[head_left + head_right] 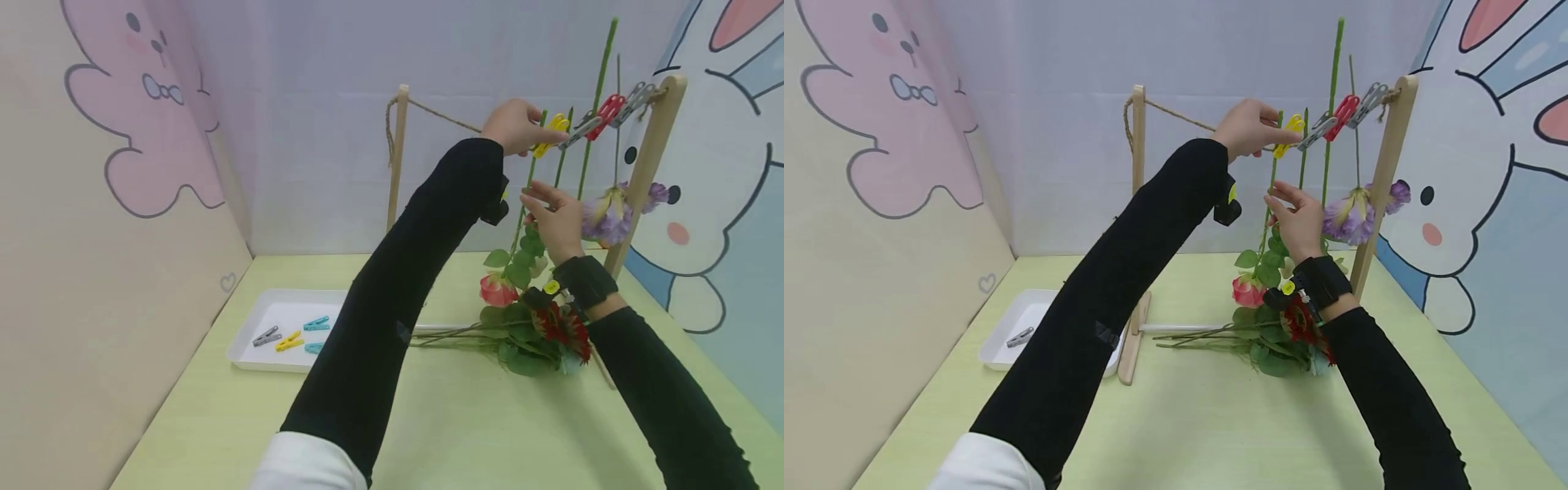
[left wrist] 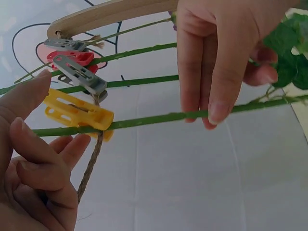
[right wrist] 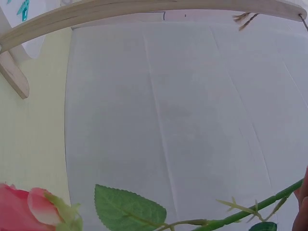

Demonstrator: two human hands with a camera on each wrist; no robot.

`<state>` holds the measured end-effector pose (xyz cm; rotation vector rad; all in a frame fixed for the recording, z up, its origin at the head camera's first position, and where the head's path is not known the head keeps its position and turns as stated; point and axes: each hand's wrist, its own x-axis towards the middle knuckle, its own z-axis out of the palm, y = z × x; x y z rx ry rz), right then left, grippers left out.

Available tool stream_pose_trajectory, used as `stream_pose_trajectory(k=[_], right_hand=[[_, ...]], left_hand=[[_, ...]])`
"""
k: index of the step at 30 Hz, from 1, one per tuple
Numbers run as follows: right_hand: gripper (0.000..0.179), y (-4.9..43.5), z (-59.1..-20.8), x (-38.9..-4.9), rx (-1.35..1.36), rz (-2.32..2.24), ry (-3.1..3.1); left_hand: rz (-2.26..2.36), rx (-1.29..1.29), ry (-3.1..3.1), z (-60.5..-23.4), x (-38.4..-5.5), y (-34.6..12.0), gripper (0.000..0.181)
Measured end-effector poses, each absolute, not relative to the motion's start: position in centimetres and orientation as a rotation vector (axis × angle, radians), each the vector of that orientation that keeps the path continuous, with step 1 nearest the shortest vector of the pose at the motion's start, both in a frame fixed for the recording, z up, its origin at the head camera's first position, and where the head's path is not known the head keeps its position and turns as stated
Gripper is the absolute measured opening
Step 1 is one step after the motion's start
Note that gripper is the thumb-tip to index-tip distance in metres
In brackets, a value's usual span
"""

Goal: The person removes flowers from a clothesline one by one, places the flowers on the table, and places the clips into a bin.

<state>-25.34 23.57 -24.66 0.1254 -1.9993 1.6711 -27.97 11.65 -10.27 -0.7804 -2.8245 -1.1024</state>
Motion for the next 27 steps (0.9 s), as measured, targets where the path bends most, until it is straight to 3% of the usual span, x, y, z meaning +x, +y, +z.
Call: stream_pose_trajectory(k=[6,11,14,27], right_hand=[[0.027,22.9,-24.8,-25.6,0.109,1.817,-1.842],[0.033,22.9,-24.8,-25.7,0.095,1.809,-1.844],[0.036,22.9,-24.8,-25.7,0.085,1.796,-1.854],[0.020,22.8,-24.7,-25.4,0.111,1.756,-1.839]], left_hand=[[-1.283,-0.650,-2.757,-10.5,-27.8,12.5,0.040],[-1.266,-0.660,-2.717,-10.3,-27.1,12.5,0.025],[-1.233,-0.665,-2.712,-10.5,-27.1,12.7,0.026],[-1.009,-0.707,-2.613,-11.5,-27.2,13.1,0.021]])
